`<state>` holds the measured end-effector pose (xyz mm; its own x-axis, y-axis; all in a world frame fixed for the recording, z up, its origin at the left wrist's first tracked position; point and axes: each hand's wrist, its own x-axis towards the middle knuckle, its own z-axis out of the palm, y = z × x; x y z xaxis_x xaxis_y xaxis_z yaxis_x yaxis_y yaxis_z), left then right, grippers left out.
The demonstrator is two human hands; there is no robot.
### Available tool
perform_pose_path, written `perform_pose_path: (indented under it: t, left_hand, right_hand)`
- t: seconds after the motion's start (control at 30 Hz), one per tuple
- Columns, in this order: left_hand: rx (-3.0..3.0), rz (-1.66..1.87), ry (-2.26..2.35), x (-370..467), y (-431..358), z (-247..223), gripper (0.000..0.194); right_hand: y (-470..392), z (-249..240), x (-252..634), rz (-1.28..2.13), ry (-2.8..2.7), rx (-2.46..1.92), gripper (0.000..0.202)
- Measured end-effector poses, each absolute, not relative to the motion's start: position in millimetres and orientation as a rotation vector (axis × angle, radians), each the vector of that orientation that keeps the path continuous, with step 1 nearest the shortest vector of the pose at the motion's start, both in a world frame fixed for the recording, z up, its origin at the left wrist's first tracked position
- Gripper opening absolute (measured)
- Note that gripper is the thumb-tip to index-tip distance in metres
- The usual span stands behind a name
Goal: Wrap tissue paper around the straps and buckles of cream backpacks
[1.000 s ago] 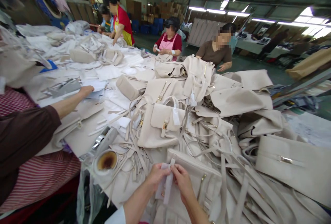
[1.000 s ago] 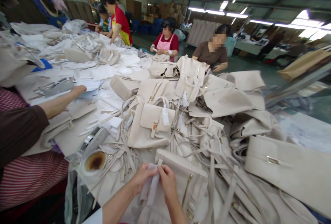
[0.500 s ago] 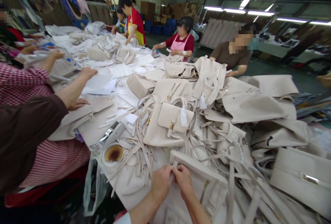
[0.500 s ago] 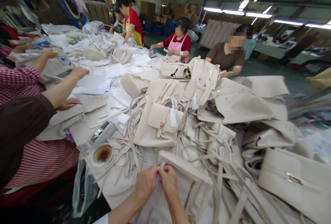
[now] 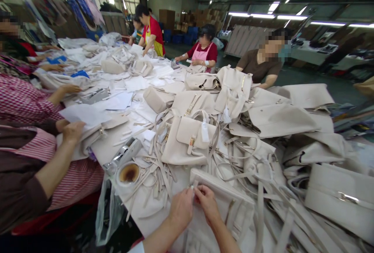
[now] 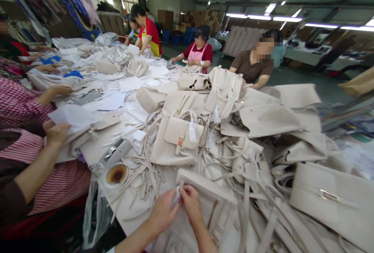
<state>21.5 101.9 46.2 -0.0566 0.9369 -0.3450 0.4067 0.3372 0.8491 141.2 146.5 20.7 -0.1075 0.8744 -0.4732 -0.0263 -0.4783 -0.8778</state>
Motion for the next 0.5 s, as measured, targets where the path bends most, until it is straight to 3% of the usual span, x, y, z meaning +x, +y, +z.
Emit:
perform_pose_path:
  t: [0.07,0.17,0.3,0.5]
  left_hand:
    - [0.945,0.803,1.528,17,100,44,0.014]
    - [0.599,0.844,1.359,13,104,39,0.033]
    - [0.537,0.812,1.276,18,112,35,0.048]
    - [0.553,0.778,1.322,25,120,39,0.048]
  right_hand:
    - [148,21,143,1.650,-0.985,-1.471,0.034]
    - [149,22,142,1.636,-0.993,-1.448,0.030]
    - [153,23,135,1.542,-1.005,-1.466,0.026]
    - [159,33,125,1.353,-1.007,-1.589,0.015]
